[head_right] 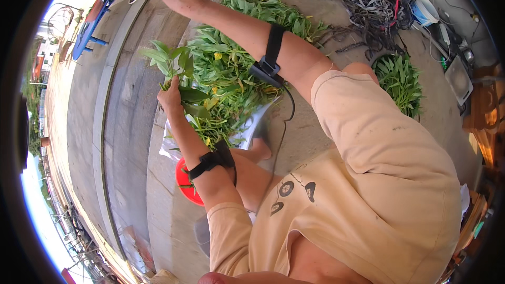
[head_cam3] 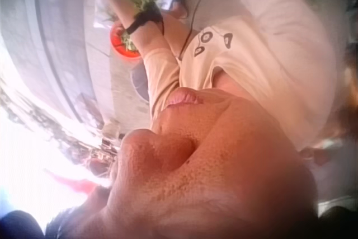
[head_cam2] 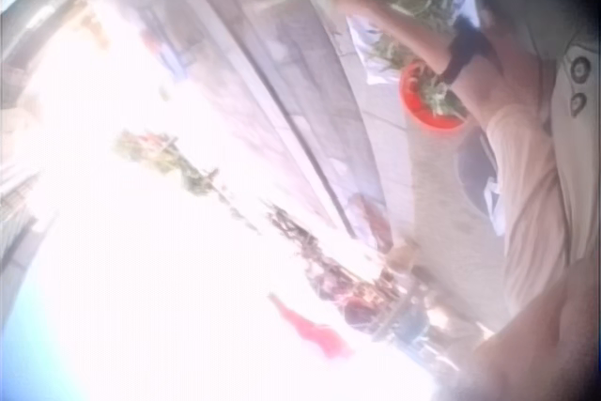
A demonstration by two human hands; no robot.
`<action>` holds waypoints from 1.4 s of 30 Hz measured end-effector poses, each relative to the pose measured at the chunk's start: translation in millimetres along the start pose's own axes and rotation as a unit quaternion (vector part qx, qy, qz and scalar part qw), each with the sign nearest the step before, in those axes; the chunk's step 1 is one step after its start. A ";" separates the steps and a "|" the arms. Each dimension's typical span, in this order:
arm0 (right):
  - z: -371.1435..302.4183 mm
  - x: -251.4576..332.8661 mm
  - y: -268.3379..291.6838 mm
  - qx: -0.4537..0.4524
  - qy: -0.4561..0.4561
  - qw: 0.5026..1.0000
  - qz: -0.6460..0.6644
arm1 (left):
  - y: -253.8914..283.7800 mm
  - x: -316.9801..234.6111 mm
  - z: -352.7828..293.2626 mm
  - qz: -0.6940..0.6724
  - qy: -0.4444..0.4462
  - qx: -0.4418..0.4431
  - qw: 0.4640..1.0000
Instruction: The person sits on the floor and sorts through a large pile of leafy green vegetables. They pick up stems, remove leaves, and place the sorted greens into a red bowl and a metal bowl nearby.
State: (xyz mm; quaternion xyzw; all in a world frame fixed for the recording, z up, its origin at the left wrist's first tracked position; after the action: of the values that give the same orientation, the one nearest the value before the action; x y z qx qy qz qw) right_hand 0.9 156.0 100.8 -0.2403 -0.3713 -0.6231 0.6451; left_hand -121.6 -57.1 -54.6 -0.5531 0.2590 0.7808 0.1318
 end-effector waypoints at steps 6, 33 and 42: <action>-127.9 45.2 -82.0 0.249 0.119 0.961 -0.010 | -35.0 -14.0 -9.7 -0.210 0.052 0.118 0.969; -101.5 -48.0 156.4 0.256 -0.043 0.965 -0.029 | -121.4 -100.4 -80.8 -0.450 0.109 0.172 0.870; -109.7 -67.2 158.2 0.303 -0.183 0.933 0.064 | -125.8 -115.2 -88.2 -0.324 0.017 0.172 0.930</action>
State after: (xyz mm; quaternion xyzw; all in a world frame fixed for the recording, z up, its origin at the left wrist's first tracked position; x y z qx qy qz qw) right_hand 179.6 130.4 5.8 -0.1663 -0.6377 -0.3840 0.6467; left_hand 51.2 8.2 -2.1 -0.5891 0.1988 0.6295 0.4661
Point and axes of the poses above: each hand's wrist, its own z-axis towards the middle knuckle, its own y-axis out of the back of the hand, x = y × z, the point moved 1 cm from there along z, towards the middle knuckle, and after that the axes turned 15 degrees about -y, right-handed, at the moved point
